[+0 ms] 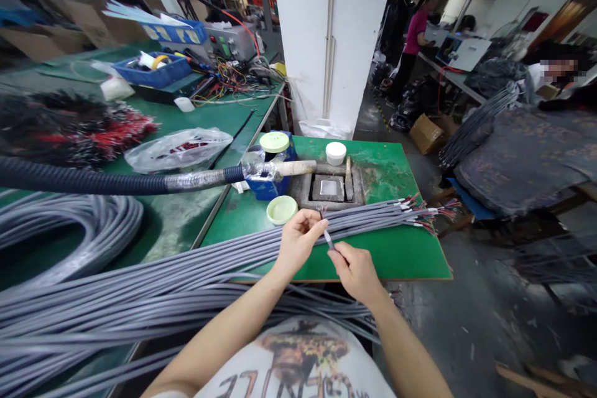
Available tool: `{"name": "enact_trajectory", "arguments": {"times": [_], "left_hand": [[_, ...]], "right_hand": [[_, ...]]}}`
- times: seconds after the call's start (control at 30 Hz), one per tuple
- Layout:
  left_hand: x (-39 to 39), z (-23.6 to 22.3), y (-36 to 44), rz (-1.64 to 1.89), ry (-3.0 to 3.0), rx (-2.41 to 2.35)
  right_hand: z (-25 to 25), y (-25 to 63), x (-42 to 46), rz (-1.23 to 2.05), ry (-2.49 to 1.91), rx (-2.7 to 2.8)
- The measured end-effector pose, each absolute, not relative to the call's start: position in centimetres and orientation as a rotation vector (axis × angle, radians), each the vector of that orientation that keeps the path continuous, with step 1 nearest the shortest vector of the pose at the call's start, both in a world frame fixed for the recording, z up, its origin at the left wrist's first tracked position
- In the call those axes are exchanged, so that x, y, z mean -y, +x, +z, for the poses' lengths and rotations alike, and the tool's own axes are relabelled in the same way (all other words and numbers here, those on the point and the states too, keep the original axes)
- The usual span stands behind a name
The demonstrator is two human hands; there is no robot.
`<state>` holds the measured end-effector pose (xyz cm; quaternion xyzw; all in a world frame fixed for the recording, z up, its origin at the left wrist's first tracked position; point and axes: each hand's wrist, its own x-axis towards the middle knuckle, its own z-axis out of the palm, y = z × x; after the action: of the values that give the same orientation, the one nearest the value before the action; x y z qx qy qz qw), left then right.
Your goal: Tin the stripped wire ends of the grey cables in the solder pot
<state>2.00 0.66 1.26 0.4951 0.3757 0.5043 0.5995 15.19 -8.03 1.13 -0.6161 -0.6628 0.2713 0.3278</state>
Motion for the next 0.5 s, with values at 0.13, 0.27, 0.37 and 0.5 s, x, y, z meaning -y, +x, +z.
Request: {"name": "enact_trajectory", "arguments": {"times": [0.13, 0.27, 0.37, 0.5], "left_hand": [[0.0, 1.1, 1.7, 1.243, 1.354, -0.884], [1.4, 0.6, 1.2, 1.36, 1.827, -0.668], [2.1, 0.0, 1.1, 1.448, 1.952, -0.518], [3.0, -0.4, 1.3, 1.449, 1.964, -0.491]], "right_hand": [[0.6, 15.3, 7.9, 1.043, -1.489, 1.449], [0.1, 15.6, 7.2, 1.509, -1.117, 1.001], [0.0, 15.8, 6.8, 1.588, -0.966, 0.863], [-0.5, 15.8, 6.7, 1.543, -0.885, 0.872]]}}
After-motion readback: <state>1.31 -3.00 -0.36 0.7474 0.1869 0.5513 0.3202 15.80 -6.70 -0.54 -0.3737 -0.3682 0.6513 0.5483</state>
